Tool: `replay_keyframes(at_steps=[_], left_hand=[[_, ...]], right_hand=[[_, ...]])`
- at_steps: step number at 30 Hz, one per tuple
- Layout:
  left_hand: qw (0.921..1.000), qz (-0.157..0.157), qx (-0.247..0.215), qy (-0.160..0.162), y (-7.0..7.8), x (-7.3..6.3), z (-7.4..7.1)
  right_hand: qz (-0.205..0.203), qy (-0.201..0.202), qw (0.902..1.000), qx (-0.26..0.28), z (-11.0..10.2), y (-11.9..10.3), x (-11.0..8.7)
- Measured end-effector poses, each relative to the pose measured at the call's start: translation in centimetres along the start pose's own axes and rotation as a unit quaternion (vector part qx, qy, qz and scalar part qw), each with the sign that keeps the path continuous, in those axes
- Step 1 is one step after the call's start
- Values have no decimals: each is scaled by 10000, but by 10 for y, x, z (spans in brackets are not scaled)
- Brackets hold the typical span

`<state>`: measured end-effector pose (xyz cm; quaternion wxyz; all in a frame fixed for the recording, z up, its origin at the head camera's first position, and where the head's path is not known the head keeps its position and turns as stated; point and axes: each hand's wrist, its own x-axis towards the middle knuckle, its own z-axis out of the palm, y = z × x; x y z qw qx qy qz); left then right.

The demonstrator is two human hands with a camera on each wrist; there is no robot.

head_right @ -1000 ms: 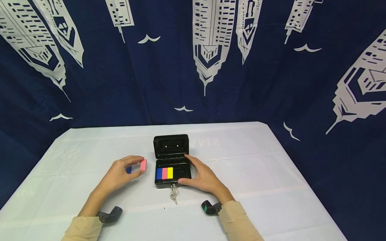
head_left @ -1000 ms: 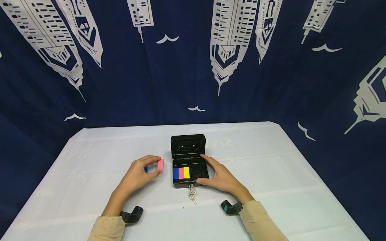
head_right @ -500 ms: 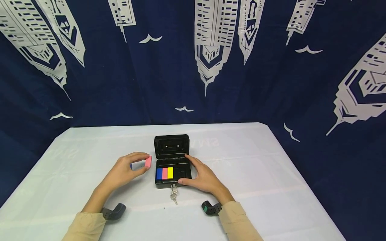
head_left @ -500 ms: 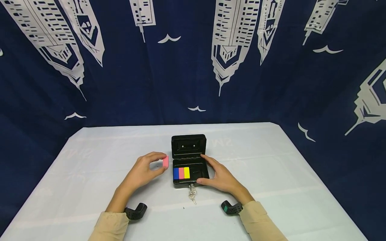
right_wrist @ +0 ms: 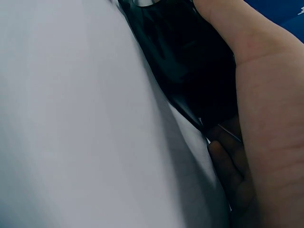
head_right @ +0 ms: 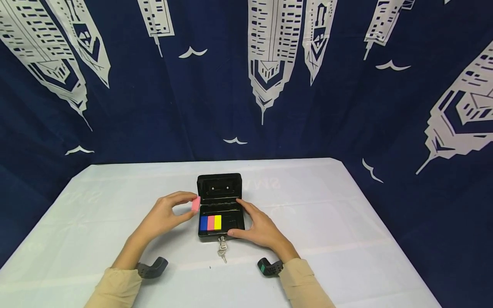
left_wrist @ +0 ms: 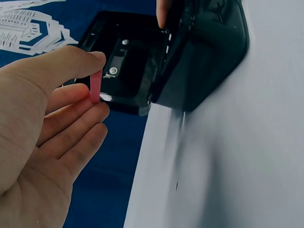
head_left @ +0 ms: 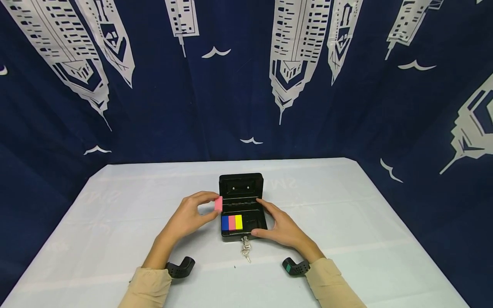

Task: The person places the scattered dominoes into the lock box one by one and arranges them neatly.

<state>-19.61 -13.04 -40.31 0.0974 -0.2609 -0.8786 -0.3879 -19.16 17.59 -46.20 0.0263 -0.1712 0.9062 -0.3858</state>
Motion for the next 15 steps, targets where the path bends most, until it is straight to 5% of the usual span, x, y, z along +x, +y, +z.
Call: replay_keyframes(at_steps=[15], left_hand=[[9998, 102, -106, -117, 15, 13, 11]], right_hand=[[28, -19, 10000, -28, -1, 1, 1]])
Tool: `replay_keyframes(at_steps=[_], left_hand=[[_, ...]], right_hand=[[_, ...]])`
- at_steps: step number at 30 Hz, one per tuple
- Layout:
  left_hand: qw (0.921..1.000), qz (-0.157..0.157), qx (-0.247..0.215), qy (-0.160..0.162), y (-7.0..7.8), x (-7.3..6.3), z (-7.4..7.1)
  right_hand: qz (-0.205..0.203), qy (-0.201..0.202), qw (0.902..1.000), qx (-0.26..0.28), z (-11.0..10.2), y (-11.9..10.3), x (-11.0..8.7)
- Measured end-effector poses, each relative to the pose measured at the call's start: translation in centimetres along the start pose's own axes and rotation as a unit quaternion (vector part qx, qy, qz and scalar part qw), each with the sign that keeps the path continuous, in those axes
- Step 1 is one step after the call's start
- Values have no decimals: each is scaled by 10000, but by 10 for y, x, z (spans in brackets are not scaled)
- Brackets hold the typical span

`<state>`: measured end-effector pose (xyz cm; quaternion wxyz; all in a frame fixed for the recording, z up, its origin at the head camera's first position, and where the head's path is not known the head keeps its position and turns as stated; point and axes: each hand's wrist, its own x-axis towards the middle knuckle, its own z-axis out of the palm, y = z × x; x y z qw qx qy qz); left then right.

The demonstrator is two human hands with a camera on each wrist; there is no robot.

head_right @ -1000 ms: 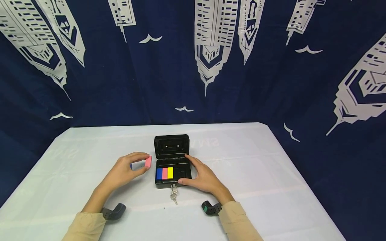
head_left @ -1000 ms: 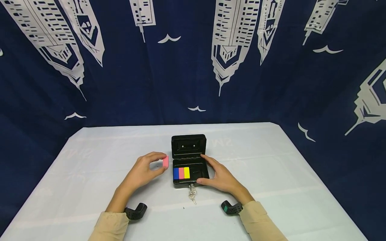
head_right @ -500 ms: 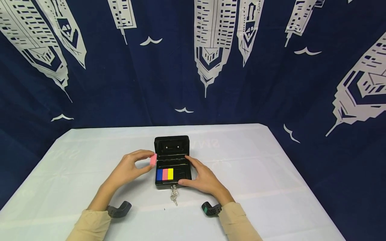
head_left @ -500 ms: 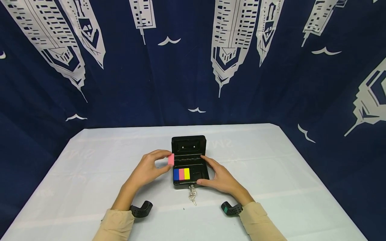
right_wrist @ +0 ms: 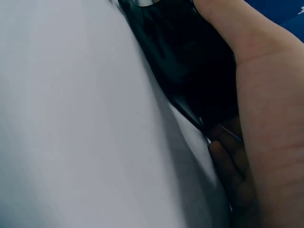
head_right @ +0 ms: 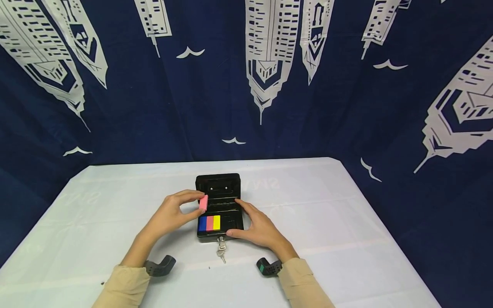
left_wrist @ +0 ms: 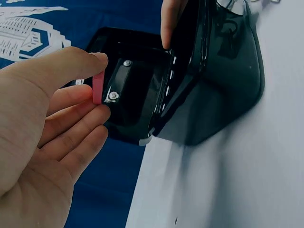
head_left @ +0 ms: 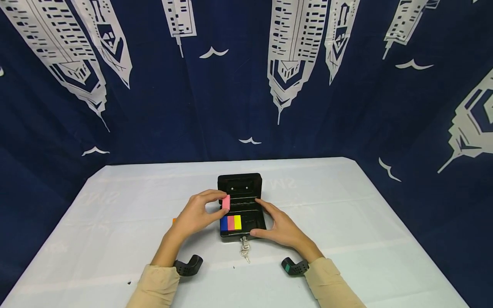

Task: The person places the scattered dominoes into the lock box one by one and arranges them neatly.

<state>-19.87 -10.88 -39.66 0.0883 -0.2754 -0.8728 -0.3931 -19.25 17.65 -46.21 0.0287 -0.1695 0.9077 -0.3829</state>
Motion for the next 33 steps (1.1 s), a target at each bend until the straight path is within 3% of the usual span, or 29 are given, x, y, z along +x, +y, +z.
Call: replay_keyframes(at_steps=[8, 18, 33], left_hand=[[9998, 195, -1, -74, 3, 7, 11], [9995, 115, -134, -280, 9, 11, 23], [9983, 241, -279, -440, 13, 17, 45]], right_hand=[[-24, -23, 10000, 13, 0, -1, 0], [-85, -8, 9999, 58, -1, 0, 0], [-118, -1, 9999, -25, -1, 2, 0]])
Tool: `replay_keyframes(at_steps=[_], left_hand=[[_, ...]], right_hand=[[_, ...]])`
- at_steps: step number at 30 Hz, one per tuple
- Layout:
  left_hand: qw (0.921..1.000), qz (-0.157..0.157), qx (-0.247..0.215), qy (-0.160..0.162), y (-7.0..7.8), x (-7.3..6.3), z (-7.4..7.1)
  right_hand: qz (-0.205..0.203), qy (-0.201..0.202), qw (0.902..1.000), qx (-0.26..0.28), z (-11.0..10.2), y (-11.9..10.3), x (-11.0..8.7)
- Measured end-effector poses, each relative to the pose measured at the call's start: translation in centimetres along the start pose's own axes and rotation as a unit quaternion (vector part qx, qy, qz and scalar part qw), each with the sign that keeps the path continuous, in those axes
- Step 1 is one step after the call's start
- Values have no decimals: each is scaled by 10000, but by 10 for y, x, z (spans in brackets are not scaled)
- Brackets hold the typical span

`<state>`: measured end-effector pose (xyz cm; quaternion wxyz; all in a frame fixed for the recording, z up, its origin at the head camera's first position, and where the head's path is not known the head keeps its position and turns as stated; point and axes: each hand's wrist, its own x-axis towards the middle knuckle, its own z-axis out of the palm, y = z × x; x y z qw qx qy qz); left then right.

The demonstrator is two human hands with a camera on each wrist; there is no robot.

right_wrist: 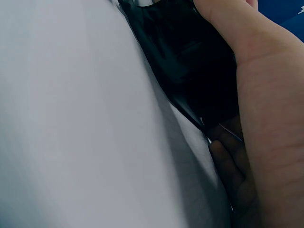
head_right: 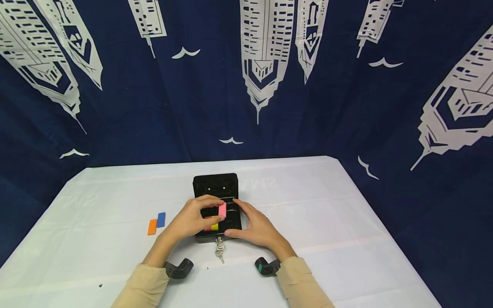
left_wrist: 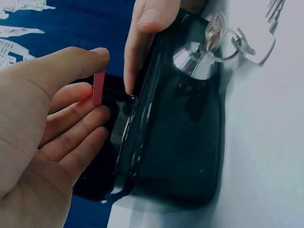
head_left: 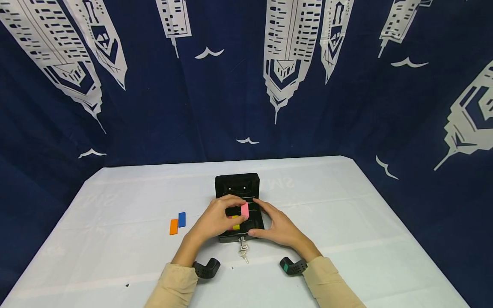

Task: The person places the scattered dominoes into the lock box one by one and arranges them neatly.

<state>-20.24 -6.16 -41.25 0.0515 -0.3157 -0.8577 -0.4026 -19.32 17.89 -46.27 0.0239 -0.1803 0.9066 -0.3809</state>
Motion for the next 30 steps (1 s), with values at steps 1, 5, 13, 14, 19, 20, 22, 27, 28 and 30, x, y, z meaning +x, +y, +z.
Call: replay_keyframes(at_steps=[1, 5, 13, 14, 19, 20, 22, 27, 28, 30], left_hand=[[10000, 20, 9, -1, 0, 1, 2], [10000, 64, 36, -2, -1, 3, 8], [9996, -84, 216, -131, -2, 4, 17], [9996, -89, 239, -147, -2, 4, 18], [9992, -117, 321, -217, -3, 7, 26], [9991, -152, 329, -238, -3, 8, 27], [9989, -196, 327, -263, -2, 8, 29], [9986, -167, 351, -348, 1, 11, 33], [9985, -151, 374, -369, 1, 12, 34], [9982, -152, 422, -403, 1, 12, 35]], right_hand=[[-4, -6, 10000, -3, 0, 0, 0], [-30, -23, 10000, 1, -1, 0, 0], [-207, -41, 9997, 95, -2, 1, 2], [-234, -44, 9997, 111, -2, 1, 2], [-242, -56, 9996, 148, -3, 1, 2], [-246, -54, 9996, 153, -3, 1, 2], [-250, -55, 9995, 168, -3, 1, 2], [-301, -33, 9994, 170, -2, 3, 2], [-307, -31, 9994, 170, -2, 3, 2], [-331, -34, 9993, 170, -2, 4, 2]])
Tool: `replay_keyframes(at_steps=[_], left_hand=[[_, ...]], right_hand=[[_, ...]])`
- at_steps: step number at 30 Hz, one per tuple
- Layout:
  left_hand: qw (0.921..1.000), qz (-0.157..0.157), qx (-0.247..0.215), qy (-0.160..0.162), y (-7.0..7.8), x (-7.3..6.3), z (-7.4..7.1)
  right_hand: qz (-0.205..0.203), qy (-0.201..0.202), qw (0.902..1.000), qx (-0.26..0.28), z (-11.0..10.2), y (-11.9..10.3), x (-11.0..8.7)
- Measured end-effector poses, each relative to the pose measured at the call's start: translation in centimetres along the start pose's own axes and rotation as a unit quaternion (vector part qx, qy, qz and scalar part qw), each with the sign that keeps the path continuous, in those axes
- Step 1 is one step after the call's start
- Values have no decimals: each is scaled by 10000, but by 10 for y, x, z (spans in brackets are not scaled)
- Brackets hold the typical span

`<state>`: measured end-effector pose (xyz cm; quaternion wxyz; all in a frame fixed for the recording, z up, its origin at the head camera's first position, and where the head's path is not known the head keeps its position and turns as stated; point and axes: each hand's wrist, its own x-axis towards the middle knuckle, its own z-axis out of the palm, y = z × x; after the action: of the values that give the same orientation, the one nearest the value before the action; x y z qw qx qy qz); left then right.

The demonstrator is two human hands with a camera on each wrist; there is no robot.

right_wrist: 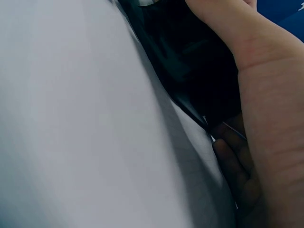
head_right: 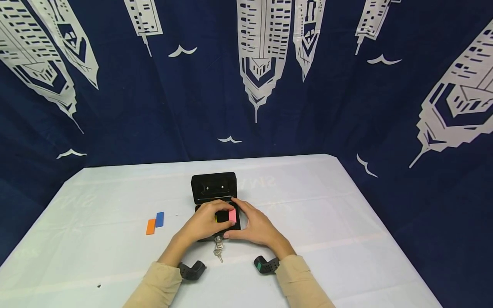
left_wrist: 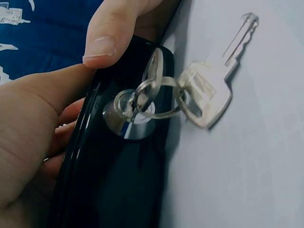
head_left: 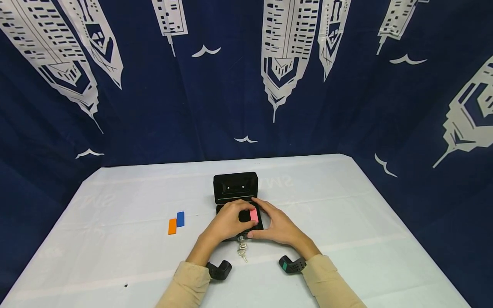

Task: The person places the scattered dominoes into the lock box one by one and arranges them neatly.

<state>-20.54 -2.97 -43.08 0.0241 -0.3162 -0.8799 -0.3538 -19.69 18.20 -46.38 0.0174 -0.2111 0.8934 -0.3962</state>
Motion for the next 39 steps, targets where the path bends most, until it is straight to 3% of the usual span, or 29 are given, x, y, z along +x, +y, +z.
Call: replay_keyframes(at_steps=[12, 18, 39], left_hand=[[9989, 143, 435, 96, 0, 4, 7], [9989, -63, 461, 81, 0, 5, 11], [9979, -351, 543, -14, 3, 9, 16]], right_hand=[[-140, 28, 9999, 82, 0, -1, 0], [-186, 35, 9998, 56, 1, -1, 0], [-95, 33, 9999, 30, 1, 0, 0]])
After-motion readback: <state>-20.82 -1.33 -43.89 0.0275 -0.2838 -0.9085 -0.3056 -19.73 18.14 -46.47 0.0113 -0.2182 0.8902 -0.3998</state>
